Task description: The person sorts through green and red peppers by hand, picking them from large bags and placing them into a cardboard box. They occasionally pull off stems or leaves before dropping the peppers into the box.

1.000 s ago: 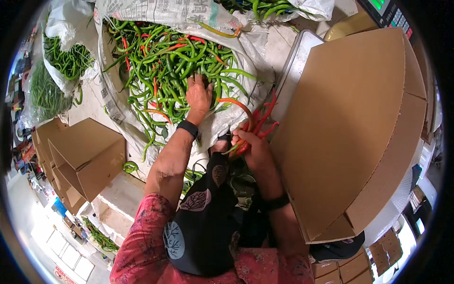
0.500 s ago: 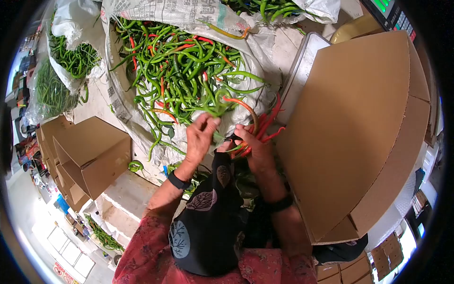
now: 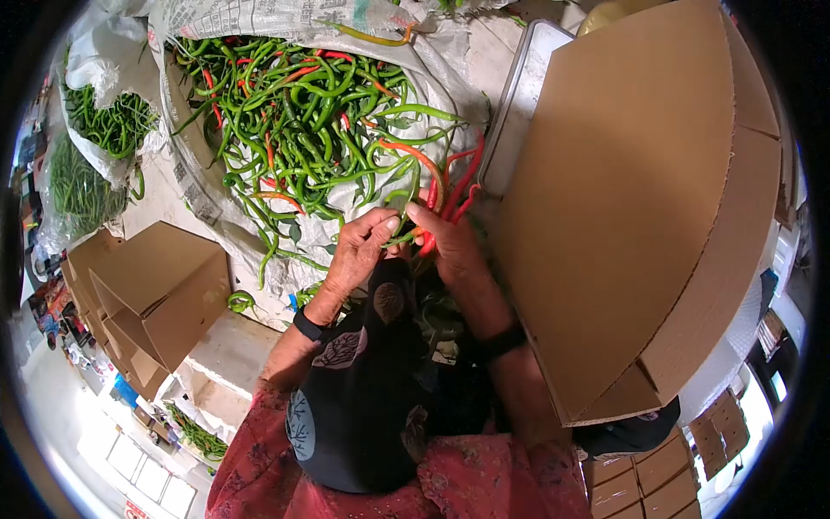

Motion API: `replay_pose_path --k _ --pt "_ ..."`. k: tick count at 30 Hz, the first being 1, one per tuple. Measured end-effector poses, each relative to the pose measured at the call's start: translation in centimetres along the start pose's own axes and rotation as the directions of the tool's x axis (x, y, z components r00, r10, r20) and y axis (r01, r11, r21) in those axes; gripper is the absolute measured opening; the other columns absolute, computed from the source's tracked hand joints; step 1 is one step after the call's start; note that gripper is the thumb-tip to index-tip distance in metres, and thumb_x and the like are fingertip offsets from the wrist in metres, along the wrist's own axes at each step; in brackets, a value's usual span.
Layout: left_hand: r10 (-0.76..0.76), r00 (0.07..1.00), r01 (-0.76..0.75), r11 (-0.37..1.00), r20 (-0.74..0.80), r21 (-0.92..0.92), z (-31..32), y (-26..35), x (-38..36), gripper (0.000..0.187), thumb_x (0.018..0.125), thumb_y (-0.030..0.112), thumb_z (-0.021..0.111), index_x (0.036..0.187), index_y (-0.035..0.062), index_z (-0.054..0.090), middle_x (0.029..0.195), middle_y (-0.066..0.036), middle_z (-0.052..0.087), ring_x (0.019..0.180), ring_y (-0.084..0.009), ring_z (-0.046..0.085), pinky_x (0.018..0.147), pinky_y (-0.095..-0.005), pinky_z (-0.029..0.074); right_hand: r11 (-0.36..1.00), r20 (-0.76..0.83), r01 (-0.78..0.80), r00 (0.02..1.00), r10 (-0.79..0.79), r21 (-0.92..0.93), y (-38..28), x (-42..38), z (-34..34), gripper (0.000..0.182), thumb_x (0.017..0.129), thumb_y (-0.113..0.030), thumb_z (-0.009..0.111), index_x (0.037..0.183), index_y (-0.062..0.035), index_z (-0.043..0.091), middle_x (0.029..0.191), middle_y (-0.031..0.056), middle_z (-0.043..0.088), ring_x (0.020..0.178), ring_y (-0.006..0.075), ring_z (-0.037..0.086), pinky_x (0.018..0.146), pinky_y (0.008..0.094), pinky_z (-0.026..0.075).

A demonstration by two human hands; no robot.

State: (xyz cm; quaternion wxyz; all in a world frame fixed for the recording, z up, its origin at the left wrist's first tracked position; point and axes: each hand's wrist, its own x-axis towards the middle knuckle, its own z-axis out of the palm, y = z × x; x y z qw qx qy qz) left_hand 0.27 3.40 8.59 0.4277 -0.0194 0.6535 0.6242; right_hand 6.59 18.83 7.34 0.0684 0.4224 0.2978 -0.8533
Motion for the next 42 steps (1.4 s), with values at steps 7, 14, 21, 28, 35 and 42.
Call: replay_pose_path --k 7,14,21,28,35,42 --pt "0.151 0.987 -0.162 0.952 0.062 0.259 -0.5 -1.2 -0.1 0.025 0.098 0.024 0.058 0.092 -0.0002 0.065 0.069 0.002 0.060 0.061 -0.0049 0.052 0.053 -0.0224 0.042 0.968 0.009 0.228 0.974 -0.228 -0.106 -0.6 -0.3 0.2 0.037 0.083 -0.011 0.071 0.117 -0.0033 0.060 0.108 0.0042 0.063 0.095 0.0139 0.060 0.082 0.0310 0.049" --pt "-0.060 0.993 0.072 0.990 -0.098 0.123 -1.5 -0.5 -1.4 0.029 0.098 0.024 0.057 0.085 -0.0003 0.063 0.066 0.002 0.057 0.059 -0.0061 0.050 0.053 -0.0243 0.040 0.981 -0.060 0.033 0.997 -0.045 -0.190 -0.6 -0.7 0.0 0.033 0.086 -0.013 0.067 0.117 -0.0018 0.061 0.110 0.0065 0.064 0.100 0.0172 0.061 0.088 0.0326 0.048" --pt "0.386 0.907 -0.220 0.777 -0.170 0.590 -3.9 -1.8 3.2 0.020 0.093 0.015 0.060 0.083 -0.0018 0.062 0.061 -0.009 0.054 0.054 -0.0151 0.052 0.053 -0.0323 0.043 0.998 -0.094 -0.054 0.994 0.058 0.039 -0.2 -0.3 -0.1 0.032 0.090 -0.020 0.065 0.114 -0.0004 0.060 0.102 0.0106 0.067 0.094 0.0202 0.065 0.076 0.0338 0.053" --pt "0.413 0.755 0.248 0.539 -0.509 0.805 -6.1 -6.1 13.4 0.019 0.080 0.022 0.070 0.090 0.0065 0.067 0.078 -0.021 0.066 0.072 -0.0394 0.066 0.065 -0.0470 0.052 0.997 -0.058 -0.054 0.997 0.051 -0.059 -0.5 -1.3 0.3 0.022 0.089 -0.017 0.067 0.103 -0.0019 0.060 0.086 0.0053 0.064 0.073 0.0135 0.062 0.065 0.0276 0.051" --pt "0.281 0.858 -0.045 0.875 -0.430 0.483 -5.4 -6.9 11.8 0.008 0.078 0.008 0.068 0.083 0.0030 0.064 0.071 -0.008 0.066 0.062 -0.0141 0.059 0.061 -0.0298 0.047 1.000 -0.077 -0.002 0.997 0.003 0.020 0.0 -0.9 -0.6 0.022 0.088 -0.016 0.069 0.103 -0.0018 0.061 0.086 0.0059 0.064 0.072 0.0134 0.063 0.066 0.0278 0.052" --pt "0.480 0.693 -0.193 0.842 -0.538 0.503 -4.8 -6.7 11.1 0.009 0.080 0.009 0.067 0.089 0.0059 0.067 0.074 -0.014 0.063 0.066 -0.0281 0.062 0.064 -0.0381 0.050 1.000 -0.129 -0.016 0.991 0.016 -0.003 0.2 -1.0 -0.3 0.024 0.087 -0.017 0.071 0.104 -0.0029 0.061 0.089 0.0073 0.067 0.073 0.0137 0.063 0.067 0.0281 0.053"
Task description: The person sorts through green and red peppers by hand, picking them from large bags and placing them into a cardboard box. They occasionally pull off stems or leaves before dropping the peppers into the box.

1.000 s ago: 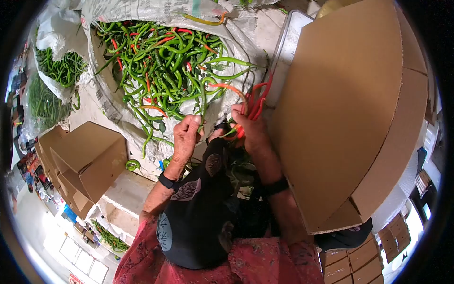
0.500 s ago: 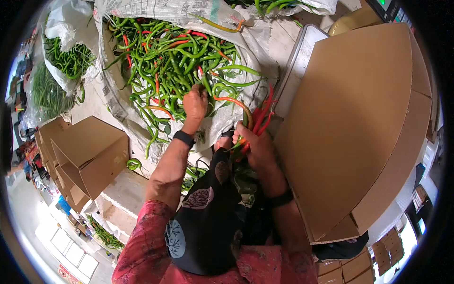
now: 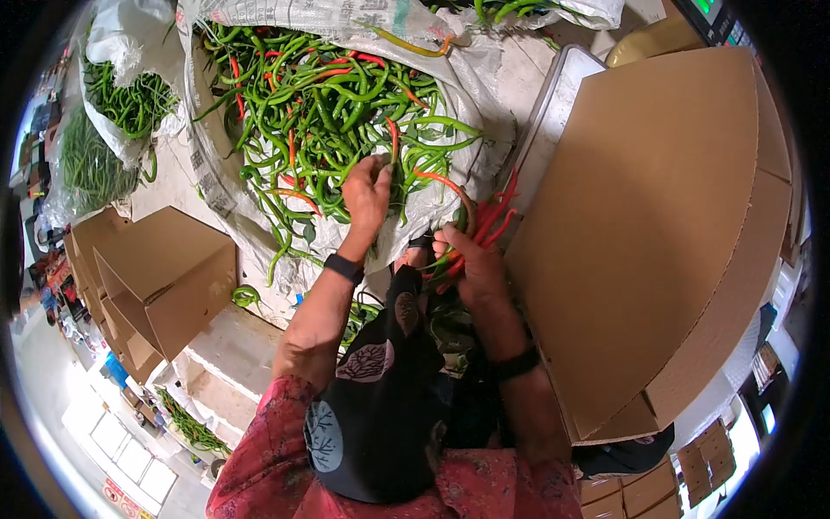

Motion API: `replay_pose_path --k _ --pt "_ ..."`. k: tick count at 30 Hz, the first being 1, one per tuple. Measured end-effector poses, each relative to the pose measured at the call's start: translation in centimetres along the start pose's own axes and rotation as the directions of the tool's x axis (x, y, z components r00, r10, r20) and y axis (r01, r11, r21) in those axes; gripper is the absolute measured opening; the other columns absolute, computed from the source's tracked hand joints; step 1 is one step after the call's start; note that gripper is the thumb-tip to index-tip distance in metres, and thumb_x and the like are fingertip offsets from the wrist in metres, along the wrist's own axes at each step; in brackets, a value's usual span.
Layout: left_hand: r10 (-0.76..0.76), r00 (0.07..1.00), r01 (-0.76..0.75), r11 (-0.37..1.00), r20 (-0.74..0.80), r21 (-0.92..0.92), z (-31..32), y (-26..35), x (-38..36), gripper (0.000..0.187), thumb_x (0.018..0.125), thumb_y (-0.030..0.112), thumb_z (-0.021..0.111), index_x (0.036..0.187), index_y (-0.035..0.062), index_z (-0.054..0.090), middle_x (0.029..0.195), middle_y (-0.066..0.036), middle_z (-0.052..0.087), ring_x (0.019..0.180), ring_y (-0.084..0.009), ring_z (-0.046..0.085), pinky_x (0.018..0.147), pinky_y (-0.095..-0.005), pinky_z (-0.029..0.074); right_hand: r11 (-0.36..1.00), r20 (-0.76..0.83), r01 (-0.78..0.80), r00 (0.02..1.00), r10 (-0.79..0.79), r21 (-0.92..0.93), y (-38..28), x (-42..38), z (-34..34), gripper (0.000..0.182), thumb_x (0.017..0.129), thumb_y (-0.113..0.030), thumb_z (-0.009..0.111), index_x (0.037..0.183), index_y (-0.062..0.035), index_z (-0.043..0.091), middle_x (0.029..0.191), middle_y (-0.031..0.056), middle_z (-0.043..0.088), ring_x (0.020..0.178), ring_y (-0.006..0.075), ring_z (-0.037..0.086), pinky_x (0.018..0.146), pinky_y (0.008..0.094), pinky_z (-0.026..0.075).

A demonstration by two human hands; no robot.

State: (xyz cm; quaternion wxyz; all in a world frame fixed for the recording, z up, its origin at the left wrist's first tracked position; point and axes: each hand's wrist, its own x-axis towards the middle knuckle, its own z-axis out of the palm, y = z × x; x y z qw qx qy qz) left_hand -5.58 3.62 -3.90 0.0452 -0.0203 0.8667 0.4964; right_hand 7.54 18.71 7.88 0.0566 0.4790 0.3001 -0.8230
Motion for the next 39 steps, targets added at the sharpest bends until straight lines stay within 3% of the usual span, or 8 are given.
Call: replay_pose_path --k 4,8,10,14,17,20,25,39 --pt "0.064 0.990 -0.112 0.895 0.125 0.431 1.4 0.1 0.8 0.014 0.075 0.011 0.067 0.088 0.0046 0.067 0.085 -0.016 0.062 0.075 -0.0346 0.061 0.067 -0.0430 0.049 0.998 0.036 0.059 0.998 -0.058 -0.021 -0.2 -0.3 0.1 0.024 0.084 -0.013 0.072 0.104 -0.0051 0.061 0.088 0.0052 0.065 0.075 0.0142 0.064 0.067 0.0277 0.052" --pt "0.100 0.978 -0.085 0.993 0.182 -0.084 -1.0 5.8 -0.9 0.013 0.076 0.006 0.063 0.084 0.0006 0.055 0.084 -0.014 0.059 0.078 -0.0302 0.059 0.072 -0.0361 0.048 0.998 -0.063 0.033 0.998 -0.030 0.049 0.6 1.1 -1.2 0.030 0.081 -0.007 0.073 0.107 -0.0058 0.059 0.095 0.0023 0.063 0.084 0.0138 0.062 0.077 0.0283 0.050" --pt "0.140 0.878 -0.012 0.963 0.459 -0.271 -3.3 9.0 -2.8 0.007 0.083 0.005 0.058 0.088 -0.0001 0.056 0.085 -0.007 0.061 0.079 -0.0152 0.058 0.075 -0.0276 0.047 0.994 -0.031 0.110 0.993 -0.110 0.005 -0.3 0.5 0.1 0.033 0.081 -0.005 0.072 0.110 -0.0058 0.058 0.098 0.0014 0.062 0.088 0.0135 0.061 0.080 0.0284 0.048" --pt "0.214 0.492 -0.097 0.977 0.844 -0.192 -5.6 11.4 -3.6 0.013 0.083 0.010 0.068 0.086 0.0021 0.059 0.084 -0.007 0.062 0.079 -0.0235 0.061 0.076 -0.0297 0.049 0.968 0.061 0.245 0.968 -0.242 -0.052 -1.0 0.0 0.8 0.041 0.080 0.001 0.070 0.118 -0.0061 0.055 0.100 -0.0007 0.059 0.096 0.0125 0.057 0.086 0.0275 0.045" --pt "0.439 0.656 -0.354 0.898 0.614 -0.263 -5.3 8.9 2.4 0.012 0.086 0.013 0.064 0.087 0.0010 0.065 0.090 -0.011 0.067 0.084 -0.0280 0.065 0.078 -0.0339 0.051 0.988 0.024 0.152 0.988 -0.151 -0.018 -0.9 0.3 0.2 0.041 0.081 0.000 0.069 0.119 -0.0068 0.054 0.098 0.0009 0.059 0.090 0.0134 0.058 0.082 0.0280 0.047" --pt "0.598 0.768 -0.639 0.697 0.229 0.324 -5.0 8.1 14.0 0.021 0.085 0.019 0.062 0.100 0.0046 0.064 0.100 -0.018 0.064 0.087 -0.0373 0.062 0.073 -0.0449 0.050 0.995 0.040 0.095 0.995 -0.094 -0.026 -0.4 0.8 -1.2 0.037 0.081 -0.002 0.070 0.115 -0.0063 0.056 0.095 0.0025 0.060 0.087 0.0139 0.059 0.078 0.0283 0.048" --pt "0.057 0.877 -0.426 0.555 0.478 0.715 -1.5 4.1 23.1 0.067 0.070 0.045 0.074 0.127 0.0209 0.050 0.117 -0.015 0.060 0.111 -0.0358 0.055 0.095 -0.0581 0.034 0.997 -0.048 -0.073 0.996 0.073 -0.014 -2.0 -0.6 1.1 0.028 0.082 -0.005 0.070 0.108 -0.0052 0.059 0.091 0.0033 0.062 0.083 0.0139 0.061 0.073 0.0285 0.049" --pt "0.171 0.592 -0.671 0.646 0.788 0.364 -10.0 8.1 5.5 0.082 0.066 0.013 0.078 0.139 0.0173 0.042 0.094 -0.015 0.059 0.091 -0.0344 0.058 0.080 -0.0451 0.046 0.997 -0.012 0.023 1.000 -0.023 0.073 -0.8 0.6 -0.5 0.030 0.081 -0.002 0.071 0.109 -0.0050 0.059 0.093 0.0037 0.063 0.083 0.0149 0.063 0.074 0.0298 0.053"
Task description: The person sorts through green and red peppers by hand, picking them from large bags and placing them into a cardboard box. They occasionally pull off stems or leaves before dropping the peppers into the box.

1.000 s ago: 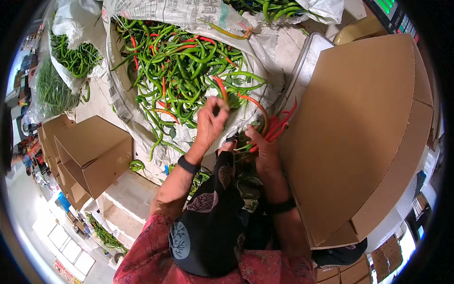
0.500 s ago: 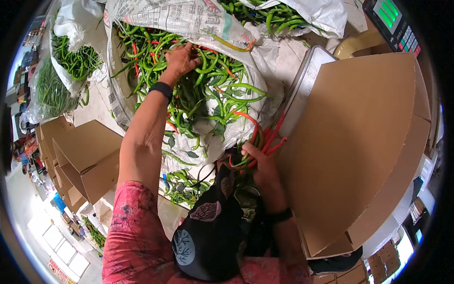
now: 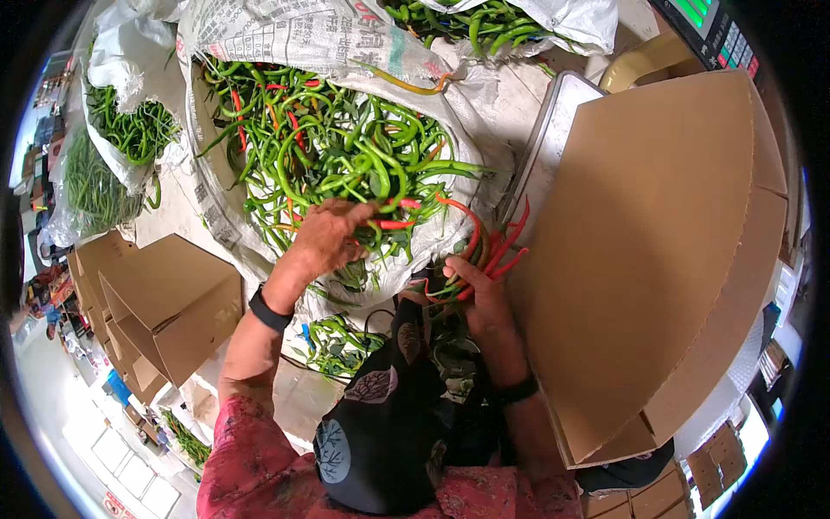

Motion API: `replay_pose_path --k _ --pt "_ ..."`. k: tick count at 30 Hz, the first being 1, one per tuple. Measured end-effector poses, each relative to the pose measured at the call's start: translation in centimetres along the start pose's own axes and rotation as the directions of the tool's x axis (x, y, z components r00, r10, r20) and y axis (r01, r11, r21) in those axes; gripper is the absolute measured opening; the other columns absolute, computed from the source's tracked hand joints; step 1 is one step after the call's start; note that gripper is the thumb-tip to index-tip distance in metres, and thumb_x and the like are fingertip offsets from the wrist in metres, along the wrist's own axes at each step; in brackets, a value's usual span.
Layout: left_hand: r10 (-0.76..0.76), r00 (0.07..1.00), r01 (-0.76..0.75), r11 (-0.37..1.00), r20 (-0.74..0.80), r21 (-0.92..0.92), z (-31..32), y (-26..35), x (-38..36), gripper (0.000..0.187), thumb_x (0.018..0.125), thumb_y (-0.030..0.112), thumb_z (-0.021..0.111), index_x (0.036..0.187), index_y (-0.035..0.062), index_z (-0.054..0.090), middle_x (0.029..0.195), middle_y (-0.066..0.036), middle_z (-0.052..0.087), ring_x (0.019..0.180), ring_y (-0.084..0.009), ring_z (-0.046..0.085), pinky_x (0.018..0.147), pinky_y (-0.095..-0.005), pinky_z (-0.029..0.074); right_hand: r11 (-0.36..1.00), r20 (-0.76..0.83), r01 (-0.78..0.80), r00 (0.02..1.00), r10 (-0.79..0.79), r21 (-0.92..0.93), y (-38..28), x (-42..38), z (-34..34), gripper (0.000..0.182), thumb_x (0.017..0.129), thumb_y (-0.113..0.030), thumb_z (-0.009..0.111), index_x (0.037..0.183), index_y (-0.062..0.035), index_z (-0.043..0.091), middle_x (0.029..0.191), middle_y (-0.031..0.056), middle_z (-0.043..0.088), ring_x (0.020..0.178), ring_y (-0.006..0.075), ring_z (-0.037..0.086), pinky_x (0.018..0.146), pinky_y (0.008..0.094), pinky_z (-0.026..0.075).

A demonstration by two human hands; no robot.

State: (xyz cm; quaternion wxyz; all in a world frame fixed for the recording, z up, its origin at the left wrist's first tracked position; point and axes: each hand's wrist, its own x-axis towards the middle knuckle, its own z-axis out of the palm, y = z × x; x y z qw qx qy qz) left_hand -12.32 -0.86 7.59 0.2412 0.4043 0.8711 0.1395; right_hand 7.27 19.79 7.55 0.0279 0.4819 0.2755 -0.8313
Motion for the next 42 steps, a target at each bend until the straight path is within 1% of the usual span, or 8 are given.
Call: replay_pose_path --k 3,7,13,18,25,31,36,42 --pt "-0.054 0.994 0.042 0.991 0.092 0.130 -4.9 3.2 1.4 0.074 0.068 0.012 0.077 0.136 0.0148 0.048 0.099 -0.015 0.062 0.092 -0.0348 0.060 0.082 -0.0443 0.048 0.996 -0.042 -0.048 0.998 0.052 0.075 1.4 0.5 -0.7 0.031 0.082 -0.001 0.071 0.109 -0.0054 0.058 0.093 0.0031 0.063 0.083 0.0146 0.063 0.073 0.0294 0.053" --pt "0.201 0.724 -0.107 0.978 -0.660 0.181 -6.1 1.3 10.4 0.048 0.074 0.009 0.070 0.120 0.0128 0.061 0.097 -0.013 0.061 0.088 -0.0347 0.058 0.077 -0.0441 0.048 0.993 0.055 0.009 0.998 -0.015 0.118 1.6 0.0 0.0 0.028 0.082 -0.002 0.070 0.108 -0.0051 0.059 0.092 0.0031 0.063 0.082 0.0152 0.063 0.074 0.0302 0.053" --pt "0.123 0.862 0.080 0.925 -0.492 0.371 -1.6 -1.9 15.6 0.015 0.077 0.009 0.059 0.088 0.0128 0.067 0.085 -0.010 0.061 0.084 -0.0294 0.059 0.072 -0.0401 0.045 0.990 0.017 0.074 0.997 -0.077 0.117 -1.0 -1.1 1.1 0.021 0.082 -0.001 0.070 0.101 -0.0031 0.062 0.088 0.0043 0.064 0.082 0.0167 0.064 0.077 0.0310 0.053" --pt "-0.135 0.920 -0.089 0.841 -0.367 -0.533 0.5 5.4 6.5 0.007 0.080 0.005 0.063 0.083 0.0008 0.059 0.078 -0.014 0.059 0.070 -0.0293 0.059 0.068 -0.0356 0.049 0.992 -0.050 0.125 0.991 -0.124 0.034 -0.4 -0.5 1.8 0.030 0.088 -0.009 0.065 0.115 -0.0011 0.058 0.106 0.0089 0.064 0.097 0.0185 0.062 0.087 0.0336 0.050" --pt "-0.065 0.985 -0.074 0.670 -0.158 -0.738 5.2 10.8 -3.5 0.013 0.087 0.004 0.063 0.098 -0.0010 0.062 0.085 -0.013 0.061 0.076 -0.0333 0.062 0.068 -0.0393 0.050 0.999 -0.002 0.043 0.999 -0.043 -0.021 1.3 -0.3 0.3 0.042 0.078 -0.001 0.073 0.116 -0.0063 0.056 0.103 0.0028 0.062 0.089 0.0157 0.062 0.079 0.0320 0.052" --pt "0.158 0.886 -0.120 0.986 -0.436 0.113 5.5 6.2 -1.7 0.039 0.065 -0.001 0.063 0.103 0.0017 0.062 0.094 -0.015 0.060 0.086 -0.0368 0.056 0.072 -0.0422 0.046 0.981 -0.003 0.164 0.986 -0.165 -0.106 0.4 -1.5 1.0 0.038 0.078 -0.003 0.071 0.113 -0.0042 0.057 0.099 0.0049 0.063 0.088 0.0171 0.064 0.078 0.0327 0.053" --pt "-0.091 0.882 -0.090 0.931 -0.463 -0.354 5.2 4.5 -2.2 0.022 0.070 -0.002 0.057 0.092 0.0042 0.057 0.093 -0.016 0.055 0.090 -0.0364 0.053 0.077 -0.0434 0.044 0.990 0.007 0.103 0.995 -0.103 -0.101 -0.4 -2.7 0.3 0.032 0.081 -0.008 0.070 0.111 -0.0034 0.058 0.097 0.0053 0.064 0.086 0.0172 0.064 0.078 0.0327 0.053" --pt "0.017 0.989 0.027 0.958 -0.150 0.287 6.5 1.9 -3.1 0.020 0.071 0.011 0.061 0.092 0.0108 0.059 0.097 -0.009 0.053 0.097 -0.0291 0.050 0.081 -0.0419 0.039 0.995 -0.025 -0.079 0.997 0.077 -0.059 0.8 -2.8 -1.1 0.021 0.085 -0.013 0.068 0.104 -0.0050 0.061 0.092 0.0048 0.065 0.085 0.0154 0.064 0.076 0.0317 0.052"
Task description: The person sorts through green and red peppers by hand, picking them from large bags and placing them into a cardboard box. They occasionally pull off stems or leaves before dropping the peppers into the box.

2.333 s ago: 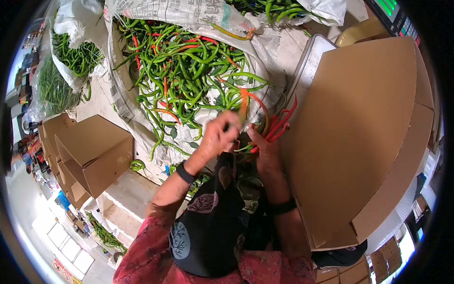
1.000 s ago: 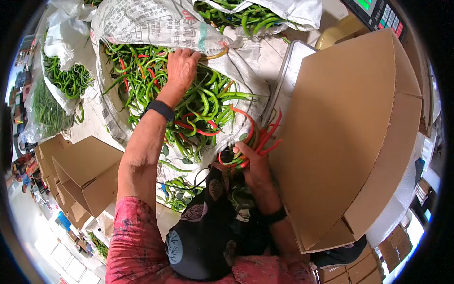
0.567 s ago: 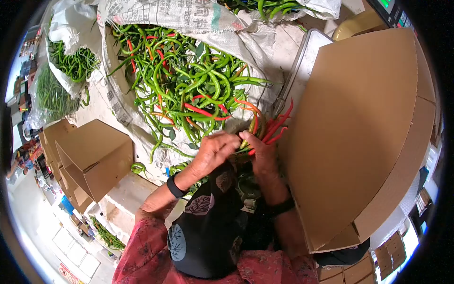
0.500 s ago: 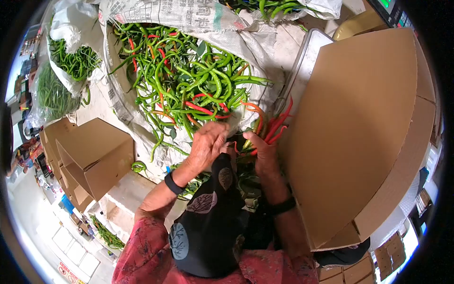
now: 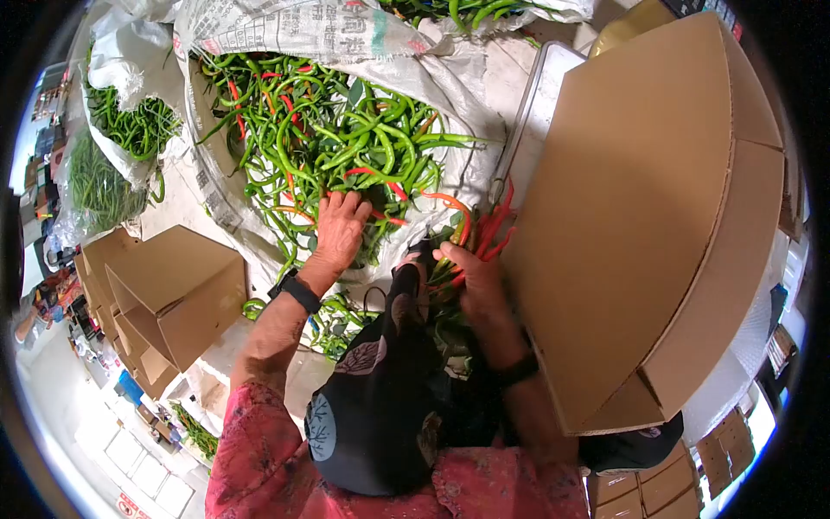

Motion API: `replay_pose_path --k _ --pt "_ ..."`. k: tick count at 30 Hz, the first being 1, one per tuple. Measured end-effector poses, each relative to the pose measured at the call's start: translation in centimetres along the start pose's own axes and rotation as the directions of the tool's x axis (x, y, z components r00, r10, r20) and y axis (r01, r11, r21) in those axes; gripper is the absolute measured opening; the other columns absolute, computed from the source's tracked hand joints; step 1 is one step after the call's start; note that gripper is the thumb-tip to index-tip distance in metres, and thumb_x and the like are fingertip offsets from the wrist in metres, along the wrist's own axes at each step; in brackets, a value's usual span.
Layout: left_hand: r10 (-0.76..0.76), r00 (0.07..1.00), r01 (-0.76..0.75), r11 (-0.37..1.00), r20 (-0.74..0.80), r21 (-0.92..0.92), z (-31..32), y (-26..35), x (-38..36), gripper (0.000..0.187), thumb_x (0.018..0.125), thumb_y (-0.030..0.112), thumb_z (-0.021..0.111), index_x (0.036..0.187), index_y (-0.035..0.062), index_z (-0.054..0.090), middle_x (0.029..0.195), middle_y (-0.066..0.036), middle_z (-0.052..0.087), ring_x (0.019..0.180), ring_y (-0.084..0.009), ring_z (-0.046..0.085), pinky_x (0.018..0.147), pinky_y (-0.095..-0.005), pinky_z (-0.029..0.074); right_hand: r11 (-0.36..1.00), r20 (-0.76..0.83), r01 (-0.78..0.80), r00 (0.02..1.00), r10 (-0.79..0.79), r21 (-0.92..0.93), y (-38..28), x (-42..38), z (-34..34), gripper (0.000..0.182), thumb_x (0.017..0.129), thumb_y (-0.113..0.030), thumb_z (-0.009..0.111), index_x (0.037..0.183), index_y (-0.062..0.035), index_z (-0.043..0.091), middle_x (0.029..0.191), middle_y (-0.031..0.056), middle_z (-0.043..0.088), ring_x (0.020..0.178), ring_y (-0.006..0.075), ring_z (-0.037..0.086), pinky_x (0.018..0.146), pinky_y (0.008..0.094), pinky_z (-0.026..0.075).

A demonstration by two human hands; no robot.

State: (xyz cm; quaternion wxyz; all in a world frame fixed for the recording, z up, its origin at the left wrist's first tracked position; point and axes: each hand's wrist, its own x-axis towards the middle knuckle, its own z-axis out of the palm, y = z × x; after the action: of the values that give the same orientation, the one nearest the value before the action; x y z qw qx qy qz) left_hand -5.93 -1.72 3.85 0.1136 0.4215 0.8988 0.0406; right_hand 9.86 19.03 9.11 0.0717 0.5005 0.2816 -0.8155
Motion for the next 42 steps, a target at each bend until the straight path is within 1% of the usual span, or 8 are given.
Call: replay_pose_path --k 18,22,24,29,35,37,39,42 --pt "0.073 0.958 -0.099 0.992 -0.277 -0.083 -1.7 1.2 6.3 0.013 0.075 0.011 0.061 0.087 0.0065 0.061 0.094 -0.011 0.054 0.083 -0.0301 0.053 0.061 -0.0388 0.048 1.000 -0.027 0.023 0.999 -0.023 -0.008 -1.3 -1.0 0.6 0.024 0.083 -0.009 0.069 0.105 -0.0035 0.062 0.093 0.0072 0.067 0.083 0.0157 0.065 0.077 0.0303 0.051" --pt "-0.474 0.880 0.250 0.512 -0.028 -0.822 -8.7 1.5 5.4 0.012 0.092 0.014 0.056 0.098 0.0039 0.058 0.092 -0.011 0.056 0.082 -0.0201 0.056 0.068 -0.0337 0.046 0.999 0.002 0.012 1.000 -0.012 0.033 -1.3 -0.3 0.9 0.027 0.083 -0.006 0.069 0.108 -0.0022 0.062 0.093 0.0071 0.067 0.086 0.0158 0.065 0.082 0.0321 0.051" --pt "-0.408 0.903 0.254 0.259 0.133 -0.932 -10.6 3.3 4.4 0.018 0.099 0.018 0.053 0.112 0.0054 0.055 0.083 0.000 0.058 0.065 -0.0079 0.054 0.058 -0.0227 0.045 0.999 0.058 0.036 0.998 -0.037 0.020 -1.9 -1.1 2.2 0.029 0.082 -0.006 0.070 0.110 -0.0026 0.062 0.094 0.0062 0.067 0.088 0.0157 0.064 0.083 0.0323 0.051" --pt "-0.014 0.994 -0.085 0.565 -0.113 -0.821 -0.6 10.7 0.9 0.071 0.073 -0.010 0.053 0.141 0.0036 0.040 0.131 -0.021 0.047 0.122 -0.0387 0.046 0.104 -0.0425 0.039 0.938 0.149 0.330 0.927 -0.343 0.109 0.8 1.2 2.1 0.034 0.080 -0.004 0.073 0.112 -0.0041 0.062 0.101 0.0038 0.066 0.092 0.0153 0.063 0.085 0.0316 0.051" --pt "0.440 0.823 0.246 0.292 0.358 -0.924 -6.0 7.7 4.9 0.050 0.088 0.009 0.062 0.136 0.0008 0.047 0.142 -0.018 0.047 0.127 -0.0248 0.048 0.100 -0.0375 0.046 0.963 0.120 0.270 0.955 -0.270 0.014 -0.4 0.8 -0.3 0.044 0.081 -0.001 0.070 0.122 -0.0064 0.056 0.109 0.0047 0.064 0.096 0.0172 0.063 0.084 0.0331 0.052" --pt "0.226 0.950 0.174 0.195 0.217 -0.965 -4.2 5.7 8.3 0.033 0.088 0.011 0.063 0.119 0.0022 0.062 0.121 -0.018 0.063 0.110 -0.0280 0.061 0.090 -0.0398 0.051 0.963 0.085 0.270 0.960 -0.268 -0.021 -1.4 -0.1 0.5 0.042 0.078 -0.001 0.071 0.117 -0.0053 0.058 0.106 0.0033 0.063 0.095 0.0156 0.061 0.084 0.0322 0.051" --pt "-0.016 0.990 -0.080 0.749 -0.139 -0.658 -2.2 4.8 12.6 0.018 0.086 0.009 0.060 0.101 0.0019 0.068 0.094 -0.015 0.068 0.087 -0.0323 0.065 0.080 -0.0435 0.052 0.961 0.051 0.269 0.963 -0.266 -0.066 -2.0 -0.6 0.9 0.040 0.075 0.000 0.072 0.112 -0.0042 0.059 0.103 0.0018 0.062 0.094 0.0140 0.060 0.084 0.0314 0.049" --pt "-0.196 0.939 0.034 0.869 -0.282 -0.493 1.8 4.6 16.2 0.014 0.081 0.009 0.060 0.091 0.0024 0.067 0.085 -0.015 0.062 0.077 -0.0347 0.059 0.072 -0.0453 0.049 0.948 0.039 0.307 0.952 -0.304 -0.084 -2.0 -1.1 1.2 0.041 0.073 -0.001 0.073 0.112 -0.0041 0.059 0.102 0.0028 0.061 0.093 0.0148 0.059 0.085 0.0312 0.049"
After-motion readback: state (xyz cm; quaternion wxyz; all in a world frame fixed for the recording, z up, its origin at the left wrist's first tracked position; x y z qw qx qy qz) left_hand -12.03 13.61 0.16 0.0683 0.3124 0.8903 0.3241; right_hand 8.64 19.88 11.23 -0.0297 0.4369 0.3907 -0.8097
